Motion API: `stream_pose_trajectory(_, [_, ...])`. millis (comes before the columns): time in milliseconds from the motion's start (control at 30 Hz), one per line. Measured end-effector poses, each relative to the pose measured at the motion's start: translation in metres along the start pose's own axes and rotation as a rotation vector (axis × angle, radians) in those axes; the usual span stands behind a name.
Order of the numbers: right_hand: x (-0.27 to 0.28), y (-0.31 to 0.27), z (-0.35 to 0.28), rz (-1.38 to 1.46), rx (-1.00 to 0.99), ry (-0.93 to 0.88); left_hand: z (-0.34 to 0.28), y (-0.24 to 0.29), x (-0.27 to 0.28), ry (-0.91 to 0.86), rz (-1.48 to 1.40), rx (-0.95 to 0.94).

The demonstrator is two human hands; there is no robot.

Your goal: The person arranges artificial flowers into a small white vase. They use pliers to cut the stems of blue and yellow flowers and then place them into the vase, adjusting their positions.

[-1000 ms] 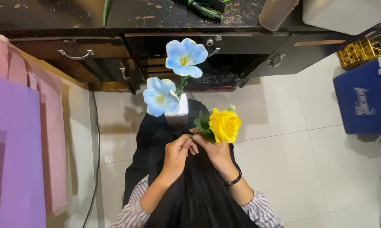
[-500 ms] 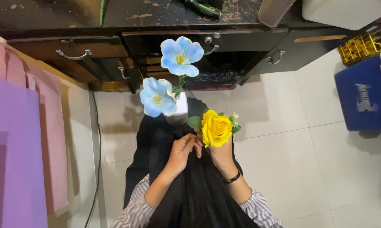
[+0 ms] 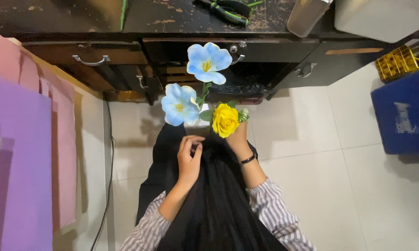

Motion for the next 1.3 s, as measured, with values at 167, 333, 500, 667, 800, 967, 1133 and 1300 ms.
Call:
stream_pose_trajectory(167, [-0.016, 0.001, 0.018, -0.046, 0.053, -0.039, -0.002, -0.023, 0.006, 0.036, 0.002, 0.072])
stream_pose_trajectory(333, [-0.020, 0.003, 0.025, -0.095, 0.109, -0.065, 0.002, -0.024, 0.009, 0.055, -0.012, 0.072])
stream_pose_trajectory(500, [-0.013, 0.009, 0.024, -0.163, 0.172, -0.081, 0.008, -0.013, 0.008, 0.049, -0.018, 0.030])
stream_pose_trajectory(667, [-0.004, 0.020, 0.001, -0.217, 0.230, -0.104, 0.014, 0.013, 0.004, 0.010, 0.001, -0.068])
stream_pose_trajectory(800, [0.006, 0.030, -0.025, -0.277, 0.295, -0.115, 0.014, -0.021, -0.012, -0.057, 0.113, -0.096])
stream_pose_trajectory(967, [0.022, 0.046, -0.057, -0.176, 0.173, -0.185, 0.008, -0.018, -0.029, -0.154, 0.113, -0.177])
stream_pose_trajectory(1133, [0.028, 0.083, -0.073, -0.155, 0.055, -0.255, 0.001, -0.039, -0.052, -0.360, 0.127, -0.156])
stream_pose_trajectory(1300, [0.021, 0.074, -0.066, -0.248, 0.064, -0.286, 0.002, -0.093, -0.068, -0.442, 0.023, 0.024])
Point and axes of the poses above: each hand's wrist, its own z-axis towards the middle knuckle, its own x-axis out of the back of the hand, y = z × x, the point moved 10 cm from there along z, towards the middle knuckle, and after that the axes turned 11 degrees about -y, right-handed, at the moved point
